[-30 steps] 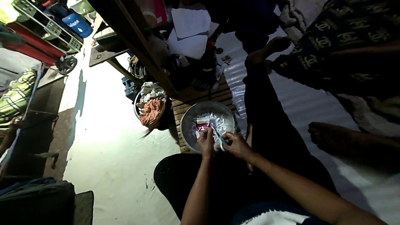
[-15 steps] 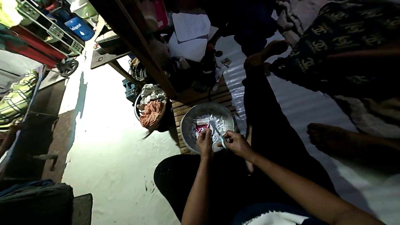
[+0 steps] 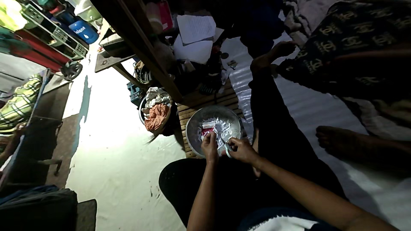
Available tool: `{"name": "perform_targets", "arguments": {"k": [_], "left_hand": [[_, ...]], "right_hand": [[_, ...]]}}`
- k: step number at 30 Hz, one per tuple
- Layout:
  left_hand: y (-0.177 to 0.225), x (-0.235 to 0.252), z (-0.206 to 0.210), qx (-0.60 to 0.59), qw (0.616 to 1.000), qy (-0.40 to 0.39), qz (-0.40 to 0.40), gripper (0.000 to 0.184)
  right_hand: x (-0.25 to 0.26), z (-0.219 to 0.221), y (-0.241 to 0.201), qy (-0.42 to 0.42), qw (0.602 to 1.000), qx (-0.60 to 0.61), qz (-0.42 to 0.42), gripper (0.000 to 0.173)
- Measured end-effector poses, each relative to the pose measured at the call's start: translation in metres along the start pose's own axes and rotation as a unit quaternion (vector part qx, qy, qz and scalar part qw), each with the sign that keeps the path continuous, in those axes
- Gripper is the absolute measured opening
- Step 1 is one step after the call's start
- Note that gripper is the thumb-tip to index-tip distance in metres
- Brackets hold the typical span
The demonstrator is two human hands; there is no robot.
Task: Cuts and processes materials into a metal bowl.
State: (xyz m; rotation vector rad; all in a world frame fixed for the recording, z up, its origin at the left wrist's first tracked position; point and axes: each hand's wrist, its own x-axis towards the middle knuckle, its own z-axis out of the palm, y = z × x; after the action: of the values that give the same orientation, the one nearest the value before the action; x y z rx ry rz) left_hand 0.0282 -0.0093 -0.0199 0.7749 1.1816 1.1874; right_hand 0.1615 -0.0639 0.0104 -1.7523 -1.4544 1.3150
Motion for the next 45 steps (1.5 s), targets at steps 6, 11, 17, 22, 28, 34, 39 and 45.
{"name": "perform_targets", "arguments": {"k": [6, 11, 17, 22, 28, 34, 39, 45], "left_hand": [[0.001, -0.003, 0.002, 0.009, 1.0, -0.02, -0.001, 0.008], [-0.001, -0.002, 0.002, 0.009, 1.0, -0.024, 0.001, 0.009], [0.001, -0.003, 0.003, -0.012, 1.0, -0.016, -0.014, 0.008], [0.001, -0.003, 0.002, -0.016, 1.0, -0.011, -0.014, 0.008], [0.0, 0.0, 0.0, -0.021, 1.0, 0.012, -0.001, 0.008], [-0.002, 0.002, 0.0, -0.015, 0.999, 0.021, 0.028, 0.009], [-0.004, 0.0, -0.001, 0.017, 0.999, -0.008, 0.043, 0.009], [-0.004, -0.003, 0.001, 0.01, 0.999, -0.017, 0.042, 0.008]], "right_hand": [[-0.001, -0.001, -0.002, 0.009, 1.0, 0.012, 0.001, 0.036], [-0.002, 0.005, 0.005, 0.049, 0.997, 0.055, -0.026, 0.033], [0.001, 0.002, 0.006, 0.078, 0.993, 0.073, -0.041, 0.029], [0.001, 0.0, 0.003, 0.082, 0.993, 0.074, -0.033, 0.026], [0.001, 0.0, 0.005, 0.019, 0.998, 0.067, 0.002, 0.039], [0.0, 0.006, 0.01, 0.007, 0.998, 0.06, 0.001, 0.042], [0.002, 0.007, 0.012, 0.026, 0.998, 0.063, -0.006, 0.037], [-0.003, 0.004, 0.002, 0.051, 0.996, 0.076, -0.011, 0.033]]}}
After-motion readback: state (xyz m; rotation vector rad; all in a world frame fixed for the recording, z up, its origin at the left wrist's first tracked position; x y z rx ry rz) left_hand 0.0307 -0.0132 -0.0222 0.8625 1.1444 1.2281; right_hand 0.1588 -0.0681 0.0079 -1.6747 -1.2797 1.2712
